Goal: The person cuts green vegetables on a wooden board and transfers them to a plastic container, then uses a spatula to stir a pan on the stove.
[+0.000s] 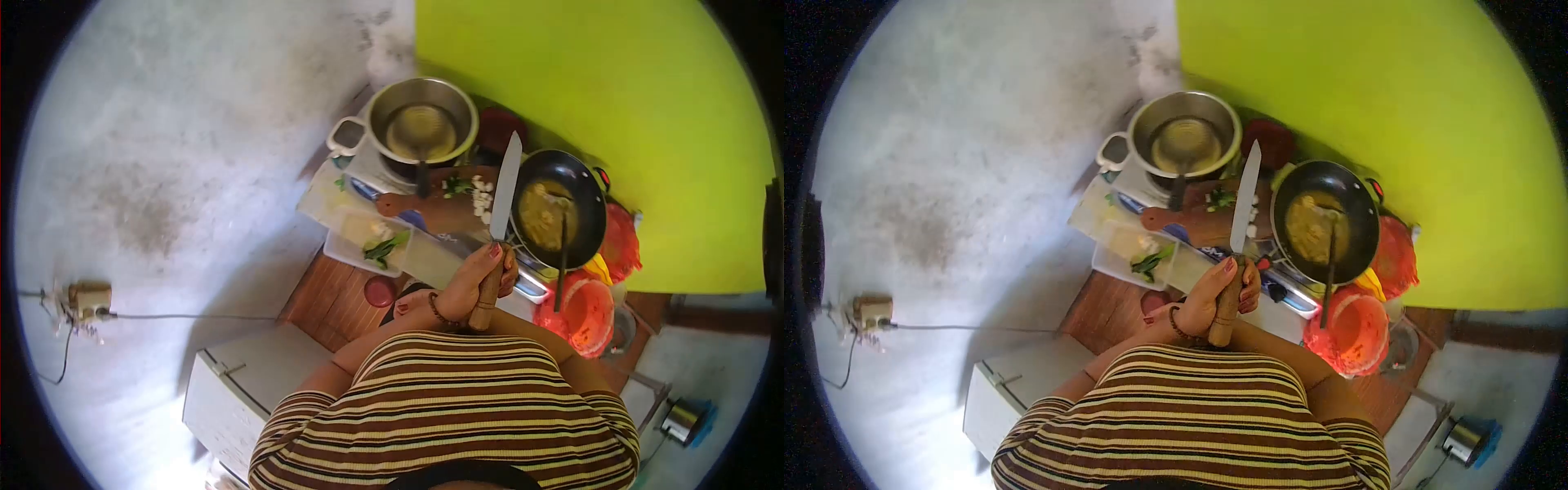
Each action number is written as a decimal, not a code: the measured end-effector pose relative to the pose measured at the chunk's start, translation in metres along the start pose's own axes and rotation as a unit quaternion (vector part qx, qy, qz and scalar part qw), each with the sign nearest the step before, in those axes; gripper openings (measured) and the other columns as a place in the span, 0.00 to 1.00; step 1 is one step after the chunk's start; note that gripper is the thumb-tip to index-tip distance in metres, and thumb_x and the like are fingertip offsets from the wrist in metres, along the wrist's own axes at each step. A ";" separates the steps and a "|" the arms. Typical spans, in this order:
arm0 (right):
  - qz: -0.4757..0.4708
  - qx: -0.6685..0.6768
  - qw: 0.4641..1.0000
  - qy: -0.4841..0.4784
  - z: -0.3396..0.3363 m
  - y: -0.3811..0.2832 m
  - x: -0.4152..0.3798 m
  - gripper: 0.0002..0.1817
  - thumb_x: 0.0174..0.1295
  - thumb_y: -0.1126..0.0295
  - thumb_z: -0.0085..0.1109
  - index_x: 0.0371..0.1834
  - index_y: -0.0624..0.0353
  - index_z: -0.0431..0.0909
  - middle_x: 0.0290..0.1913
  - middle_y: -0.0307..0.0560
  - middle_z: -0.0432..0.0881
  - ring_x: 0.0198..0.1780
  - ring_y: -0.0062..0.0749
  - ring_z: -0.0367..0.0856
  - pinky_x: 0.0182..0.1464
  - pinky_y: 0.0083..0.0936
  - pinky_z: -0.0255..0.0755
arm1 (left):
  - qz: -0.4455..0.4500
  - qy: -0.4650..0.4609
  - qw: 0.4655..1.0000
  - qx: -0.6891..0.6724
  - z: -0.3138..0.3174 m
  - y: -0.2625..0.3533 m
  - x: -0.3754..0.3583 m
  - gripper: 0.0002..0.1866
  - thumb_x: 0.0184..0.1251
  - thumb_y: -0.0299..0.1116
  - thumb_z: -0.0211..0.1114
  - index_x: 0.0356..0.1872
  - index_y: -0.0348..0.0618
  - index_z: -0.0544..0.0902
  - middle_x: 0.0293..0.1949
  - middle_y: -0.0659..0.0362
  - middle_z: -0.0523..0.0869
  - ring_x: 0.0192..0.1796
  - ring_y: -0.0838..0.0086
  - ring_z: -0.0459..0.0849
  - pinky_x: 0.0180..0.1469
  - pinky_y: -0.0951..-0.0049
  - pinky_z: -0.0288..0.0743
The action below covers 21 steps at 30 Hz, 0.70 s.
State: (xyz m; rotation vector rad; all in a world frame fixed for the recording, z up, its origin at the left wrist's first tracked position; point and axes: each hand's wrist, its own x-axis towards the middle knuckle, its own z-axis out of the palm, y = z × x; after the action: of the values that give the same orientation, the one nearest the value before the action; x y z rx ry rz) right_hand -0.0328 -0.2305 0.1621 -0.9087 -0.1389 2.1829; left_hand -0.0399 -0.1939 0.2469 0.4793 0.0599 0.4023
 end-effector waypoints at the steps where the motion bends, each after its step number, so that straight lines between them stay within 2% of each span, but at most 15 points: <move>1: 0.012 -0.006 1.000 -0.003 0.006 0.001 0.007 0.22 0.65 0.48 0.39 0.40 0.57 0.71 0.18 0.42 0.72 0.14 0.25 0.68 0.16 0.21 0.63 | 0.011 0.012 1.000 -0.006 -0.003 0.008 -0.006 0.16 0.71 0.46 0.46 0.33 0.43 0.66 0.23 0.62 0.67 0.24 0.81 0.63 0.27 0.82 0.60; 10: 0.080 -0.052 0.995 -0.004 0.045 0.019 0.063 0.20 0.66 0.51 0.40 0.39 0.58 0.71 0.17 0.40 0.71 0.12 0.23 0.66 0.14 0.20 0.60 | 0.085 0.060 0.993 -0.050 -0.034 0.056 -0.059 0.16 0.71 0.46 0.47 0.33 0.43 0.66 0.24 0.61 0.67 0.24 0.80 0.63 0.28 0.80 0.60; 16: 0.091 -0.067 0.993 0.037 0.053 0.024 0.087 0.18 0.67 0.53 0.40 0.38 0.58 0.71 0.16 0.40 0.70 0.11 0.22 0.65 0.13 0.19 0.58 | 0.115 0.064 0.987 -0.088 -0.052 0.077 -0.088 0.16 0.71 0.46 0.47 0.33 0.43 0.65 0.24 0.61 0.66 0.24 0.79 0.63 0.28 0.80 0.60; 18: 0.083 -0.071 0.992 0.059 0.054 0.023 0.093 0.18 0.67 0.54 0.40 0.38 0.58 0.71 0.16 0.39 0.70 0.11 0.22 0.64 0.12 0.19 0.58 | 0.110 0.063 0.987 -0.101 -0.068 0.081 -0.096 0.16 0.71 0.46 0.47 0.33 0.43 0.65 0.24 0.61 0.66 0.24 0.79 0.63 0.28 0.80 0.60; 21: 0.061 -0.072 0.990 0.103 0.053 0.019 0.100 0.17 0.67 0.55 0.40 0.37 0.58 0.71 0.16 0.39 0.70 0.10 0.22 0.63 0.12 0.18 0.57 | 0.131 0.005 0.983 -0.130 -0.096 0.071 -0.101 0.16 0.69 0.47 0.48 0.34 0.43 0.65 0.25 0.60 0.67 0.25 0.78 0.63 0.28 0.79 0.60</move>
State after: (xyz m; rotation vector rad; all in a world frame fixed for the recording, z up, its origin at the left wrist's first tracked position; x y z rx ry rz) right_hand -0.1253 -0.1669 0.1379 -1.2467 -0.1453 2.1957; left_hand -0.1723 -0.1342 0.1909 0.2268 -0.0465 0.6621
